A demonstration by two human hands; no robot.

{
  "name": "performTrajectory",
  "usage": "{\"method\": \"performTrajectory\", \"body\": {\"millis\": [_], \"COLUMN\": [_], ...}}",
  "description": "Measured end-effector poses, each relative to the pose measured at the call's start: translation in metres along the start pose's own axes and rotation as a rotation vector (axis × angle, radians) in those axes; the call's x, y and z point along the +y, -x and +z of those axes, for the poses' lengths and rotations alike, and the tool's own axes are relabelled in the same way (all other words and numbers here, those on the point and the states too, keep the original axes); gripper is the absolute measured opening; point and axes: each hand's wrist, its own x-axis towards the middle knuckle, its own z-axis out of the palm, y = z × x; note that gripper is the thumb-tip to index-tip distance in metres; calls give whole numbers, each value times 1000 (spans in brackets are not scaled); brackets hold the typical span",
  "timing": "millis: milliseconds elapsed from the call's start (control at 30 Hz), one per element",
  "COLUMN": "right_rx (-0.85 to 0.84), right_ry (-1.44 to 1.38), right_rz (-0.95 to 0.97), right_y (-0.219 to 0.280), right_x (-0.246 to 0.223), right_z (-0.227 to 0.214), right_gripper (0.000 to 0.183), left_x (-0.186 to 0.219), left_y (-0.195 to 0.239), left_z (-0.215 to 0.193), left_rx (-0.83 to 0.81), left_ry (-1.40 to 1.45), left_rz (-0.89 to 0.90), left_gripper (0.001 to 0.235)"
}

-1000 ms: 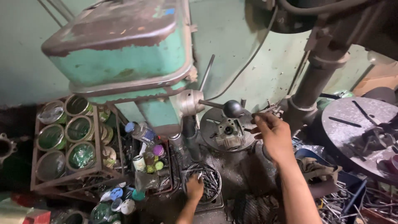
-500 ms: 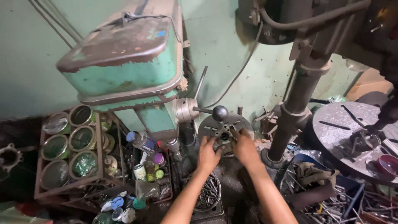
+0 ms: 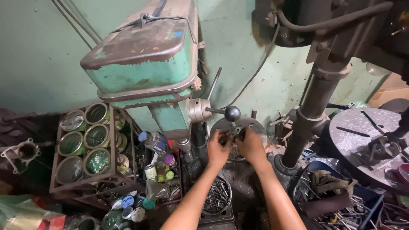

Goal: The person works at a drill press in a repair workshop, holding a small engine cylinder and fitting it against the machine, then picks up wrenches and small fasteners from a tray, tightens parts by hand, and repositions the cylinder repeatedly while working on it.

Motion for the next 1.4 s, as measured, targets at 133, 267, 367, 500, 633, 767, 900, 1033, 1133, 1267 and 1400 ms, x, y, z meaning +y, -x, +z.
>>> {"method": "performTrajectory", "body": {"millis": [133, 267, 367, 500, 633, 767, 900, 1033, 1133, 1267, 1400], "right_rx": [168, -228, -417, -698, -679, -694, -689, -827, -815, -839, -878], "right_ry": [-147, -859, -1185, -974, -862, -857, -901, -832, -719, -670, -952], "right_rz": [-110, 256, 357, 212, 272, 223, 207, 227, -179, 8, 474], "right_y": [7, 30, 50, 72, 91, 112, 124, 133, 141, 134, 109], "right_x": [-2, -6, -4, -14, -43, -64, -68, -80, -67, -61, -85], "right_z": [-8, -19, -24, -22, -3, 32, 78, 90, 118, 147, 137], "right_gripper": [40, 33, 32, 28, 29, 22, 16, 11, 14, 17, 18], "left_x": [3, 18, 12, 10, 45, 1, -37, -59, -161, -210, -224], "left_y": [8, 32, 59, 80, 82, 92, 95, 92, 109, 95, 47], "left_z": [-6, -35, -53, -84, -131, -147, -161, -176, -163, -160, -176], "left_rx": [10, -50, -130, -252, -399, -641, -750, -975, -961, -830, -879], "left_ry": [333, 157, 166, 220, 25, -560, -800, -936, -883, -902, -974], "left_rz": [-34, 257, 301, 129, 151, 312, 378, 305, 395, 721, 342], "left_gripper": [23, 34, 30, 30, 46, 42, 25, 33, 17, 18, 13]}}
